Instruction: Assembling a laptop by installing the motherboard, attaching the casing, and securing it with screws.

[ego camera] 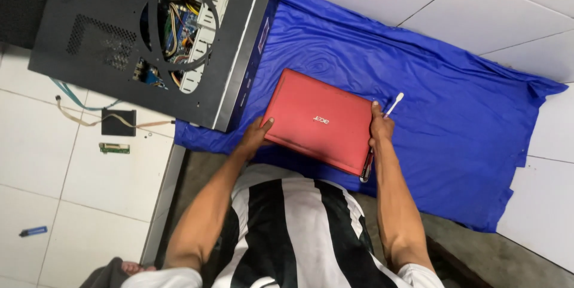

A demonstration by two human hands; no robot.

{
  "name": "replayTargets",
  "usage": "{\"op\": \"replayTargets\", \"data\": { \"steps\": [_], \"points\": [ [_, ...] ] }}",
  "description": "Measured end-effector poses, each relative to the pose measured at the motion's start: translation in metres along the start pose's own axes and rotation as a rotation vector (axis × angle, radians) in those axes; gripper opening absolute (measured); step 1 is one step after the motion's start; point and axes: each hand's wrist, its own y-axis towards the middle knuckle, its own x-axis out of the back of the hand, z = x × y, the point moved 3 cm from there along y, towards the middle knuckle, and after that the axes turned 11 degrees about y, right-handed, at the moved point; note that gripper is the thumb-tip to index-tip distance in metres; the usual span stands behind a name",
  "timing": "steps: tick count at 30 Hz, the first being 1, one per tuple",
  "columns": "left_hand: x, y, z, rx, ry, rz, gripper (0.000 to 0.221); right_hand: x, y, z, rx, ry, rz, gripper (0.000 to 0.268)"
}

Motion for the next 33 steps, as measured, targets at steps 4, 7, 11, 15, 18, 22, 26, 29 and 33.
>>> {"op": "replayTargets", "data": {
  "steps": [4,7,11,15,18,22,26,29,33],
  "points": [
    [0.016,-0.004,-0.015,-0.094,0.224,-0.079,0.055,0.008,-0.045,0.050,-0.035,-0.322,0.138,0.085],
    [0.001,-0.096,-0.116,-0.067,0.029,-0.010,0.078,0.018,0.015,0.011,0.019,-0.176,0.270,0.051],
    [0.003,-0.106,-0.139,-0.347,0.114,0.217,0.098,0.050,-0.034,0.023,-0.308,-0.130,0.389,0.049],
    [0.006,-0.099,-0.168,-0.750,0.647,-0.217,0.051,0.092,0.060,-0.113,-0.593,0.062,0.573,0.029],
    [0.007,-0.051,-0.137,-0.763,0.637,-0.290,0.051,0.085,-0.002,-0.066,-0.630,0.092,0.631,0.037],
    [-0.017,-0.021,-0.117,-0.460,0.411,-0.141,0.045,0.070,-0.044,-0.037,-0.590,0.000,0.594,0.042],
    [-0.027,-0.004,-0.111,-0.367,0.254,-0.246,0.041,0.055,-0.068,-0.016,-0.413,-0.114,0.449,0.051],
    [-0.026,0.009,-0.099,-0.233,0.238,-0.293,0.050,0.048,-0.082,0.001,-0.237,-0.444,0.336,0.079],
    [-0.013,0.053,-0.075,-0.224,0.333,-0.350,0.046,0.046,0.036,-0.083,-0.111,-0.790,0.170,0.104]
  ]
}}
